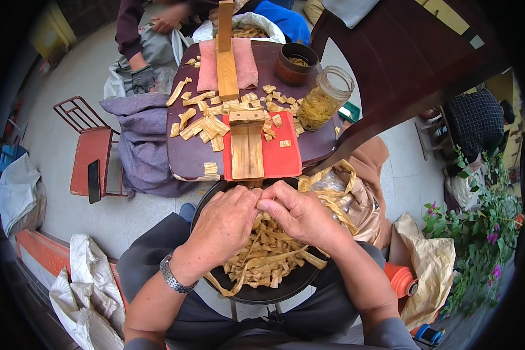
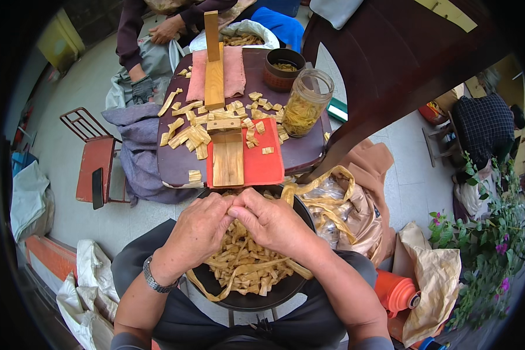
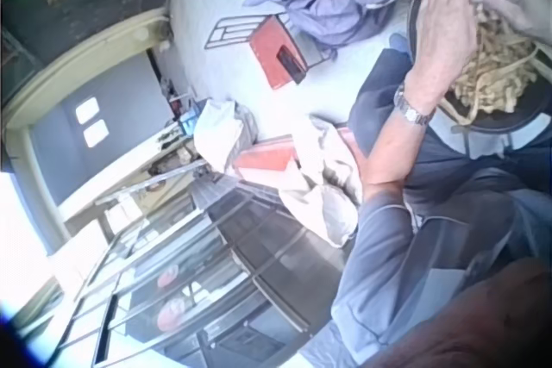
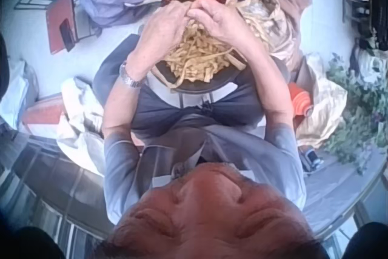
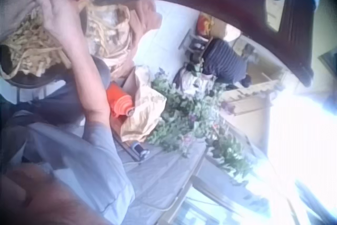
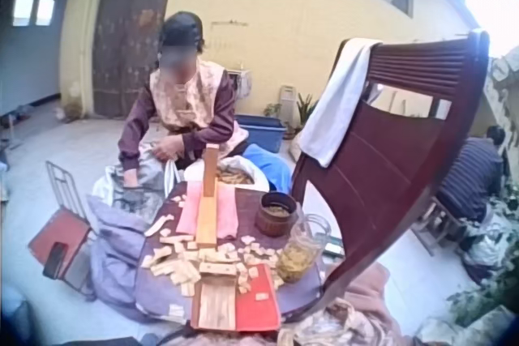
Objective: The person sits on the floor and sorts dried vegetable strips from a plastic bag into a black bowl. They handle the strips by hand, separating and arranging them within the bowl.
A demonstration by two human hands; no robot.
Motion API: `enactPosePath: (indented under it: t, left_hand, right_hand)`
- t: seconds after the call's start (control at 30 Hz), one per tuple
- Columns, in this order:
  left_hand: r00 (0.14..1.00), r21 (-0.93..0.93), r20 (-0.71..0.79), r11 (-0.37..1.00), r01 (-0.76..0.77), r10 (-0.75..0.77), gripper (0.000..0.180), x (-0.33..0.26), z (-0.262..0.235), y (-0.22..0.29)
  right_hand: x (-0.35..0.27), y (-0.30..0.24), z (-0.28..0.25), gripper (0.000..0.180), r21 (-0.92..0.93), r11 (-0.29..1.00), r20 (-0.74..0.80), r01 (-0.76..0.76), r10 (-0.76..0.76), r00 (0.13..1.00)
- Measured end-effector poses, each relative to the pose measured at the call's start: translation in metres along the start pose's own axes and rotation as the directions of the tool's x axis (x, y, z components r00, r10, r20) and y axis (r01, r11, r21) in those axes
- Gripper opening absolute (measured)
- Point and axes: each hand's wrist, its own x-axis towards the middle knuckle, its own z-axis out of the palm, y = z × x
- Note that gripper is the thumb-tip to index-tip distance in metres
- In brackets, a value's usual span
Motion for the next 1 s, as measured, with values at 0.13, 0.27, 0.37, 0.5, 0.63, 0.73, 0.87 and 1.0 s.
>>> enactPosePath:
  t: [0.13,0.27,0.37,0.5,0.63,0.73,0.87,1.0]
  left_hand:
    - [0.976,-0.232,0.195,0.963,0.138,-0.093,0.019,-0.001,-0.002,0.001]
    - [0.806,-0.174,0.586,0.96,0.222,-0.08,0.035,-0.014,-0.022,-0.016]
    - [0.727,-0.212,0.686,0.949,0.234,-0.026,0.043,-0.019,-0.032,-0.022]
    - [0.836,-0.369,0.548,0.901,0.227,0.013,0.037,-0.012,-0.04,-0.027]
    - [0.979,-0.415,0.194,0.9,0.135,-0.057,0.026,0.01,-0.042,-0.03]
    - [0.98,-0.445,-0.05,0.882,0.153,-0.195,0.024,0.03,-0.027,-0.044]
    - [0.928,-0.425,-0.253,0.893,0.146,-0.272,0.017,0.055,-0.017,-0.05]
    - [0.898,-0.455,-0.222,0.855,0.248,-0.379,0.015,0.064,-0.007,-0.056]
  right_hand:
    - [-0.005,0.009,0.009,0.022,-0.037,0.998,0.071,0.055,-0.052,0.996]
    - [-0.021,0.009,0.001,0.024,-0.112,0.994,0.317,0.006,0.03,0.948]
    - [-0.032,0.002,-0.002,0.022,-0.131,0.989,0.365,0.066,-0.013,0.931]
    - [-0.023,-0.011,-0.013,0.022,-0.173,0.975,0.269,0.138,-0.088,0.959]
    - [0.009,0.01,-0.02,0.027,-0.382,0.879,-0.039,0.284,-0.322,0.946]
    - [0.03,0.026,-0.026,0.032,-0.534,0.812,-0.102,0.236,-0.339,0.935]
    - [0.053,0.039,-0.026,0.032,-0.627,0.752,-0.199,0.205,-0.409,0.891]
    - [0.059,0.05,-0.019,0.025,-0.618,0.764,-0.246,0.186,-0.412,0.877]
